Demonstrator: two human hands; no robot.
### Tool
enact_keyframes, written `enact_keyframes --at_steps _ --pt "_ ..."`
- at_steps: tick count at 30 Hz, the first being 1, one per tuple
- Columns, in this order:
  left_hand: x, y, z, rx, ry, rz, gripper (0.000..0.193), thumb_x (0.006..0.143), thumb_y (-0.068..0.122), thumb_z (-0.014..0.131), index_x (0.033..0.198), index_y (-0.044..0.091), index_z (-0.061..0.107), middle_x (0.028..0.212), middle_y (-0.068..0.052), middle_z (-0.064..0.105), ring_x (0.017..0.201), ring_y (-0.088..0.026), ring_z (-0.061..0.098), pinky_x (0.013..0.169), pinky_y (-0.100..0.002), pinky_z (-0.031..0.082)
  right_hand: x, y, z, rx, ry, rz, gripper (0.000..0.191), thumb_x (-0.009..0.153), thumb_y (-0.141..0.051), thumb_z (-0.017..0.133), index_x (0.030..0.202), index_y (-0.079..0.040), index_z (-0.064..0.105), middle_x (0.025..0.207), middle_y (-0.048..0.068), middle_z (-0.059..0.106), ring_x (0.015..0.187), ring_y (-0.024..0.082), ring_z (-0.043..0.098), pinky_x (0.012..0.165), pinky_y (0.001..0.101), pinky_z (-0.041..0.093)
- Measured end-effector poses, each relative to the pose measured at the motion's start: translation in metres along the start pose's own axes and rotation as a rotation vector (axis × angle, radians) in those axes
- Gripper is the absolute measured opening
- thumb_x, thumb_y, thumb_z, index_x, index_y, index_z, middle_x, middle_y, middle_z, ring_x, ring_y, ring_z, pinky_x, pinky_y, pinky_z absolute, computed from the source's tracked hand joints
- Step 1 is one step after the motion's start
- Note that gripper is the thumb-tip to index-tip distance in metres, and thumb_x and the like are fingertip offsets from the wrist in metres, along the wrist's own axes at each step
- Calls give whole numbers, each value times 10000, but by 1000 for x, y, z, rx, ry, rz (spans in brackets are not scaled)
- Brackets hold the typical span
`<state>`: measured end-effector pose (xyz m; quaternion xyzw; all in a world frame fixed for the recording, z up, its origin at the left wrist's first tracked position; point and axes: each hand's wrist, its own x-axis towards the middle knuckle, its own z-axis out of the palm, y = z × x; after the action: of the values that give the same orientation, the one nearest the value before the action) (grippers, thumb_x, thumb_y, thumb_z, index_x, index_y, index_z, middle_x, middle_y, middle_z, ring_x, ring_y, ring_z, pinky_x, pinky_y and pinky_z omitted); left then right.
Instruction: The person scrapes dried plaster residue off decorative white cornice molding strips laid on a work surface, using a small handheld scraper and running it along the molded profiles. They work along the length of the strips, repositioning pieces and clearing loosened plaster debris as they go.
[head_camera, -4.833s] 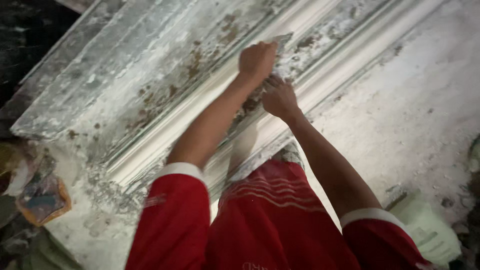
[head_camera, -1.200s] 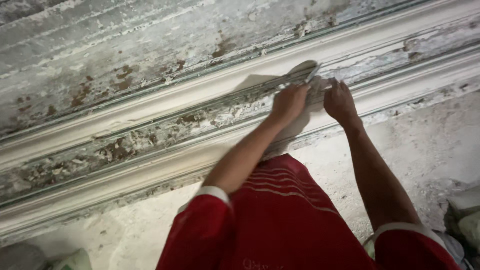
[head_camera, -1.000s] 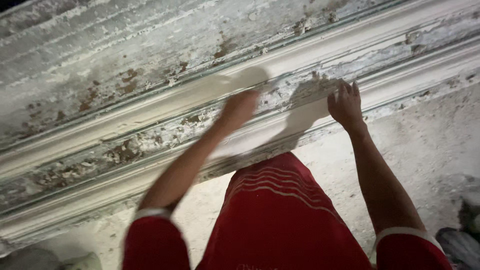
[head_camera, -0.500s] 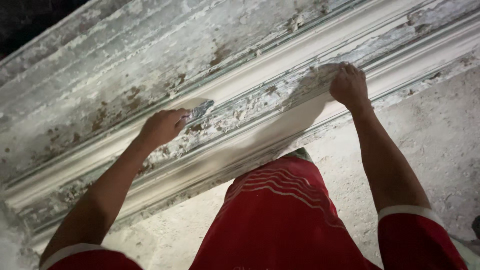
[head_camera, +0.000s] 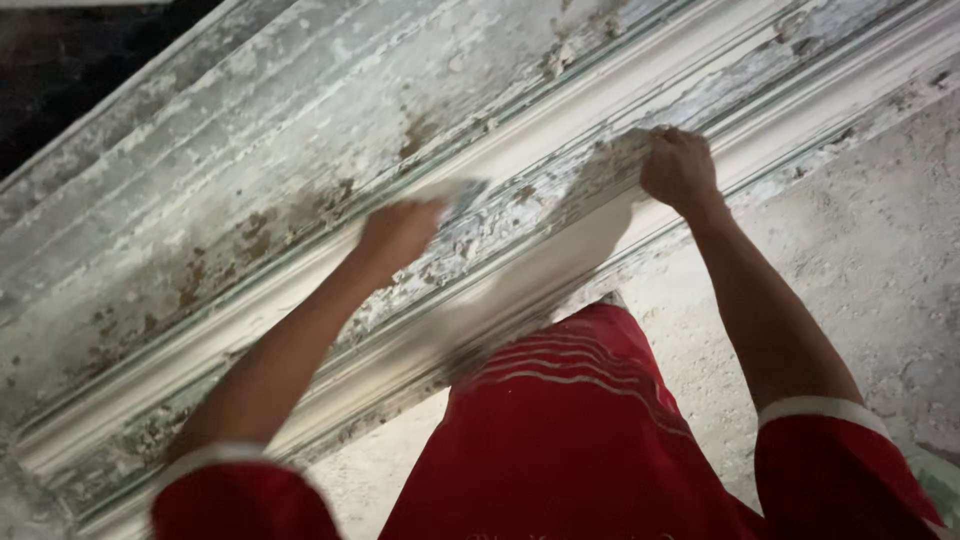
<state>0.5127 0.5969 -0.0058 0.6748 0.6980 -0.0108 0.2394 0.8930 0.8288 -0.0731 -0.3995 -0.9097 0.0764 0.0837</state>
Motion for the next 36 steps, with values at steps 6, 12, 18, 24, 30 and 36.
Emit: enact_keyframes --at_steps 6,12,18,24,30,36 --pt "-23 -11 -7 10 -35 -64 298 1036 243 523 1281 183 682 917 -173 724 802 -364 689 699 -521 541 -1 8 16 3 65 -17 332 925 -152 534 1153 26 697 1257 237 689 1182 398 629 1037 572 452" --pt "125 79 9 -56 216 165 222 860 204 634 1047 125 725 775 -147 718 691 -357 687 601 -521 529 3 4 4 34 -42 61 414 968 -264 542 1244 19 665 1274 225 636 1170 405 605 1025 644 407" --pt "264 205 4 -217 0 -37 437 1139 340 490 852 123 738 768 -117 751 722 -302 751 778 -455 574 -2 23 -10 89 -173 2 365 859 -271 616 1146 -60 695 1287 175 629 1232 370 529 1004 711 312" --pt "206 168 -13 -97 190 155 296 1000 270 591 1252 152 693 998 -148 746 822 -346 712 673 -495 566 2 114 -9 179 -128 -105 409 982 -258 579 1320 -35 635 1425 218 562 1420 429 452 1181 641 337" --pt "90 149 17 -181 48 -162 423 1006 163 570 1424 219 609 996 -128 737 748 -256 700 625 -387 588 26 178 -12 -53 -40 -47 572 970 -304 537 1387 87 570 1471 327 499 1394 498 397 1039 744 269" --pt "102 165 60 -332 178 -276 332 1044 192 559 1369 205 625 1144 -174 731 775 -241 716 587 -342 599 31 169 -25 74 -105 8 495 1018 -274 509 1359 78 580 1449 267 555 1407 425 474 1163 713 298"
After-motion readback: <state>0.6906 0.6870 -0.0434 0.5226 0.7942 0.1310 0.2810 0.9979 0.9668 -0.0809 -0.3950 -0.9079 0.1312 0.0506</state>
